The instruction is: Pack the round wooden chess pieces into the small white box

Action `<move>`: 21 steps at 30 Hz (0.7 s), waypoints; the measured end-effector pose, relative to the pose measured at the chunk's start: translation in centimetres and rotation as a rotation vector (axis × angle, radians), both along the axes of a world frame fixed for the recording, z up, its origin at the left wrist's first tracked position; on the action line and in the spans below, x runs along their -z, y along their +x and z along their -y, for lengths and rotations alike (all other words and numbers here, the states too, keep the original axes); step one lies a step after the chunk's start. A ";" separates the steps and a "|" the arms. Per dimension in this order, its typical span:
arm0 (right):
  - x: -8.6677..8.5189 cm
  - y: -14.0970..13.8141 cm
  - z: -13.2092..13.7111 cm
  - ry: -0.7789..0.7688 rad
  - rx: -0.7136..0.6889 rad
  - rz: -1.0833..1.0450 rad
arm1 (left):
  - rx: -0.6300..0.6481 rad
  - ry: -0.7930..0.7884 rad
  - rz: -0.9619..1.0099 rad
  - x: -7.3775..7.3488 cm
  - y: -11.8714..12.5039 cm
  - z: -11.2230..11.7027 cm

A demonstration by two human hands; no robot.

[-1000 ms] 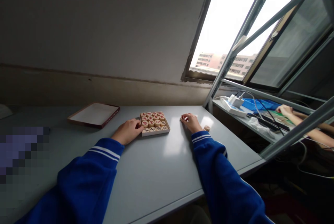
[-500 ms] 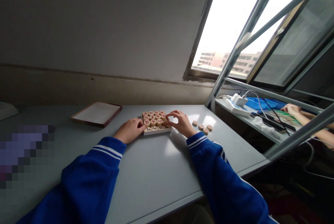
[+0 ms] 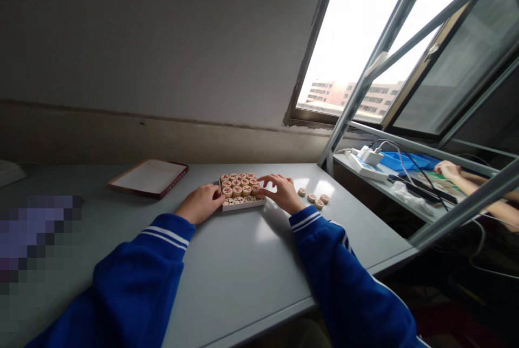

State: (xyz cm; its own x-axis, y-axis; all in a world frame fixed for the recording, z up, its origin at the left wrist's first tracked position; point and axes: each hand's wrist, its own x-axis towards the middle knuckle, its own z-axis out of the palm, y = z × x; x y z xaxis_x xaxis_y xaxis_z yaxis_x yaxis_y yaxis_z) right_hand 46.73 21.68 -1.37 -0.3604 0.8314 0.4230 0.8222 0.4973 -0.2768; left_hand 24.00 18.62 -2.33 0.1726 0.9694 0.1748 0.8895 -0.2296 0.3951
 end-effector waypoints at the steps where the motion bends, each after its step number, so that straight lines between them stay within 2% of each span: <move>1: -0.2 0.4 0.0 0.018 0.039 0.016 | -0.002 -0.003 0.001 0.0 0.0 0.0; 5: -1.0 2.7 -0.1 0.059 0.389 0.184 | -0.008 -0.011 0.013 -0.2 0.0 0.1; 7: -0.9 3.9 -0.2 -0.047 0.557 0.270 | -0.008 -0.013 0.013 -0.2 0.0 0.1; 9: -0.6 4.9 -0.4 -0.171 0.622 0.297 | -0.008 -0.015 0.010 -0.3 0.0 0.1; 11: -0.3 5.5 -0.7 -0.232 0.603 0.280 | -0.009 -0.018 0.011 -0.3 0.0 0.2; 14: 0.0 5.5 -1.1 -0.232 0.518 0.241 | -0.007 -0.022 0.020 -0.2 0.0 0.1; 21: 0.1 2.9 -0.8 -0.222 0.244 0.157 | -0.007 -0.012 0.007 -0.1 0.0 0.0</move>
State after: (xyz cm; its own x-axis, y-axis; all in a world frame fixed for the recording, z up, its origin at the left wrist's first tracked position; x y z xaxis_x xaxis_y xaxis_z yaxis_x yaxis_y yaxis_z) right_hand 49.64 22.51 -1.47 -0.1865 0.9662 0.1782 0.9502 0.2235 -0.2171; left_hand 23.98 18.64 -2.18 0.1644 0.9726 0.1641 0.8881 -0.2183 0.4044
